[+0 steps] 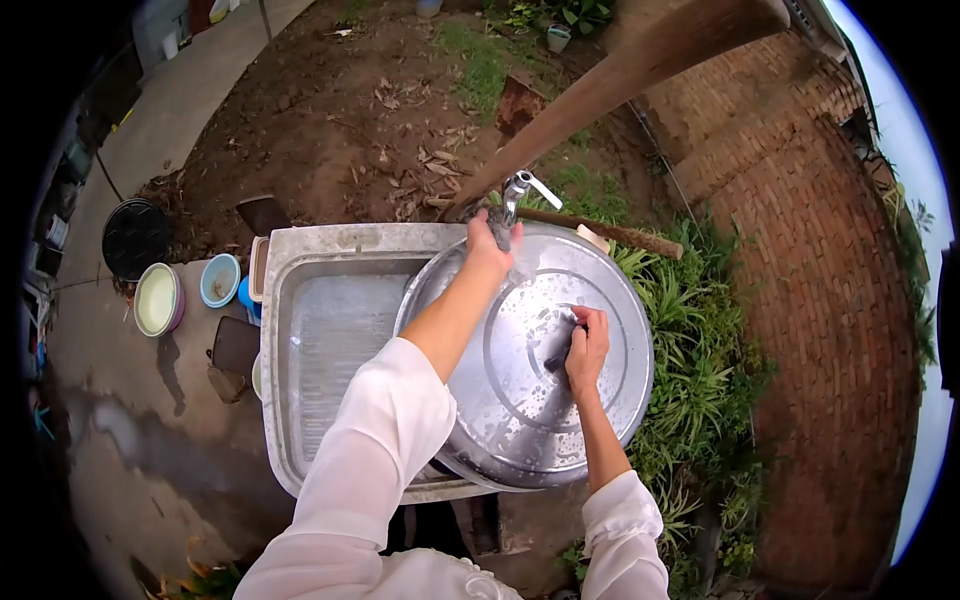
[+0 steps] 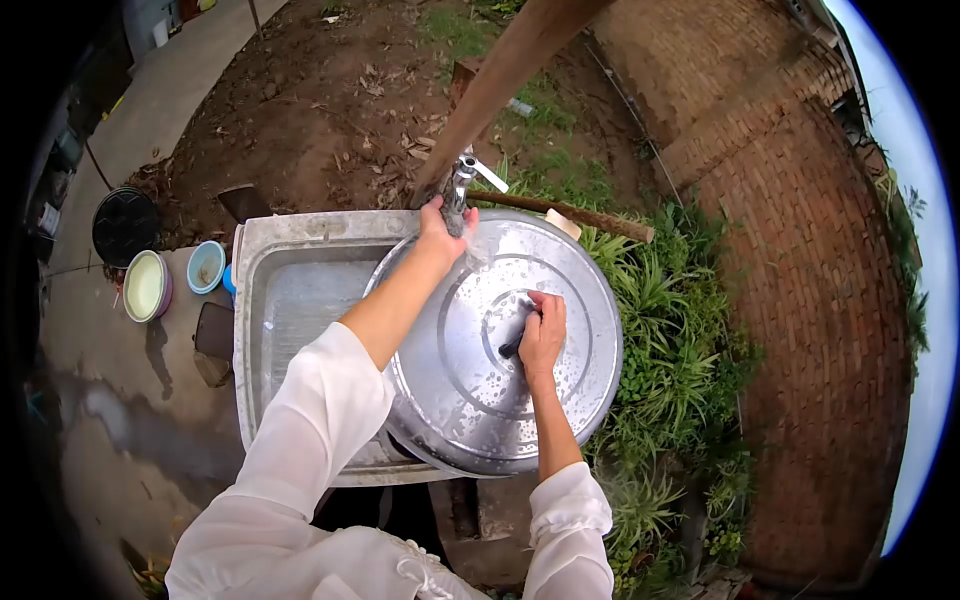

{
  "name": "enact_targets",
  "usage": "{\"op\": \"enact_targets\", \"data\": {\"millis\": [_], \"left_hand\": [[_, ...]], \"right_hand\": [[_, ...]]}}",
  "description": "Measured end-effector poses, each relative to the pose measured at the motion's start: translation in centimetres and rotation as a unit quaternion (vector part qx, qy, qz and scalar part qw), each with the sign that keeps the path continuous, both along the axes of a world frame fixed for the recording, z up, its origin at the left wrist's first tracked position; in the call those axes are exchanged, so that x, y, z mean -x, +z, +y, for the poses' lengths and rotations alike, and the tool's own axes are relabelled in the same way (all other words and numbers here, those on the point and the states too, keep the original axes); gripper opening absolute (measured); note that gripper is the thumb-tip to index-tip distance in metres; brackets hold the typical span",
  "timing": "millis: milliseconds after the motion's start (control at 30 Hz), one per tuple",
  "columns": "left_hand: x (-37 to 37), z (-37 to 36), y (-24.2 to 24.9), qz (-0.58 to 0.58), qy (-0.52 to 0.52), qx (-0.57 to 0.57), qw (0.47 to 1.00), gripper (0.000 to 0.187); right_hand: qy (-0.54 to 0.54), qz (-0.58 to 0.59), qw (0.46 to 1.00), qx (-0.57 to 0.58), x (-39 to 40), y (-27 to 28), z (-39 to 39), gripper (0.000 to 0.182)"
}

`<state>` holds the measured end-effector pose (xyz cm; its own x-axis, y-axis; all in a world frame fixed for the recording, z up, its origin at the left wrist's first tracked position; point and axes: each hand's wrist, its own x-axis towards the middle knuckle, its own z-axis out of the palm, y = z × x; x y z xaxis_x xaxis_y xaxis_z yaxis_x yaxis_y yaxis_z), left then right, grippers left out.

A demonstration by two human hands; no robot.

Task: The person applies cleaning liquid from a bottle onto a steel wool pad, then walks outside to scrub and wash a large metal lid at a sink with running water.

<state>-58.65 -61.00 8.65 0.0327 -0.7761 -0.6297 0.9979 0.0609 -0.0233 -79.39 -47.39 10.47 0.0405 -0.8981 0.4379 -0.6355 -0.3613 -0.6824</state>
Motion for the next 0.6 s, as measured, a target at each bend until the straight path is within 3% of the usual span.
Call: {"op": "enact_targets", "data": {"millis": [100, 200, 233, 267, 300, 333, 400, 467, 500, 600], "left_hand": [[0.4, 0.4, 0.0, -0.083, -0.021, -0.043, 0.995, 0.019], [1.5, 0.2, -1.4, -0.261, -0.018, 0.043, 0.964, 0.025], [1.7, 0.2, -2.2, -0.26, -0.02, 0.045, 0.964, 0.025], [1.9, 1.8, -1.6, -0.534, -0.05, 0.035, 0.843, 0.028], [1.9, 3.7, -1.2, -0.759, -0.076, 0.021, 0.646, 0.03], [1.0, 6.2, -1.0, -0.891, -0.079, 0.09, 0.437, 0.037], [1.9, 11.3, -0.3, -0.959, -0.08, 0.125, 0.243, 0.043], [3.3, 14.2, -0.9, -0.915, -0.146, 0.277, 0.254, 0.048], [3.7, 16.0, -0.5, -0.917, -0.17, 0.314, 0.179, 0.049], [0.9, 15.9, -0.6, -0.915, -0.151, 0.343, 0.148, 0.048]], "right_hand": [[0.007, -0.001, 1.0, 0.013, 0.1, -0.4, -0.1, 0.026], [0.008, 0.018, 1.0, 0.024, 0.2, -0.5, -0.2, 0.026], [0.006, 0.019, 0.999, 0.025, 0.2, -0.5, -0.3, 0.026], [0.007, 0.019, 1.0, 0.017, 0.2, -0.4, -0.2, 0.026], [0.008, 0.019, 1.0, 0.006, 0.3, -0.3, 0.0, 0.027], [0.007, 0.019, 1.0, 0.002, 0.3, -0.2, 0.1, 0.027], [0.01, 0.014, 1.0, -0.012, 0.1, 0.0, 0.0, 0.027], [0.011, 0.01, 1.0, -0.005, 0.2, -0.3, -0.2, 0.027], [0.016, 0.015, 1.0, 0.008, 0.3, -0.2, -0.2, 0.027], [0.017, 0.022, 1.0, 0.003, 0.5, -0.1, 0.0, 0.027]]}}
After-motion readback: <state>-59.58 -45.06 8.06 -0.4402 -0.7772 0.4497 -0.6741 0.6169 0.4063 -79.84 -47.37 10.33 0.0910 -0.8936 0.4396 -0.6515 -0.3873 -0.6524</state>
